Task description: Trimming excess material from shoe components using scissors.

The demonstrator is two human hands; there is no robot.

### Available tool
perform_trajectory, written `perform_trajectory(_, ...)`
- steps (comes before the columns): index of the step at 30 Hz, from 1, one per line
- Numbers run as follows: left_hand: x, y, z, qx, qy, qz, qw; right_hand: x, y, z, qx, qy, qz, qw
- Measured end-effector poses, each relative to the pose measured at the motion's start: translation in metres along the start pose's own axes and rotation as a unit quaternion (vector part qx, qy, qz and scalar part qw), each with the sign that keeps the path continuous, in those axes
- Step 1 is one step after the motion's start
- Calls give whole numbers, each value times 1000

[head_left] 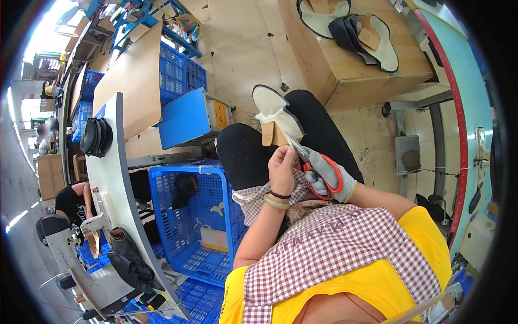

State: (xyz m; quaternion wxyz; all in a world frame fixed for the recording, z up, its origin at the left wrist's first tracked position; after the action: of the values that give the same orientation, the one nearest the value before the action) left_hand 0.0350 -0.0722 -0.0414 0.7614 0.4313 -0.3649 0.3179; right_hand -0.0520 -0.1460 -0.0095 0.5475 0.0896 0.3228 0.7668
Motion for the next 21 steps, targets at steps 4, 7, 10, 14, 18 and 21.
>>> perform_trajectory(4, -1, 3, 2, -13, -20, 17, 1000, -1, -4, 3, 20, -7, -16, 1000)
perform_trajectory(7, 1, 9, 4, -29, -71, 36, 996, -7, -10, 1, 34, -23, -27, 999)
perform_trajectory(10, -1, 14, 1, -48, -131, 46, 989, -12, -9, 2, 66, 9, -35, 997)
perform_trajectory(14, 3, 27, -4, -78, -268, 102, 955, -19, 9, -5, 105, 48, -15, 993)
perform_trajectory(18, 7, 52, -7, -131, -371, 138, 909, -12, 28, -21, 82, 109, 0, 991)
perform_trajectory(21, 12, 69, -7, -143, -428, 183, 873, -6, 42, -19, 83, 152, 10, 985)
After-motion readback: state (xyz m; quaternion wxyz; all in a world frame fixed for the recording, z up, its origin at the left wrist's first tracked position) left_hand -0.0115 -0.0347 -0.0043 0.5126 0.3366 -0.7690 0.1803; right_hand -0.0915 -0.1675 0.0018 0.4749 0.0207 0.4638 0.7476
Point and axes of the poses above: each hand's wrist, its own y-axis away from the middle knuckle, its own z-axis out of the palm, x = y × z, the point moved 10 cm from there along -y, towards the middle knuckle, and after that the axes turned 15 degrees about -y, right-handed, at the moved point
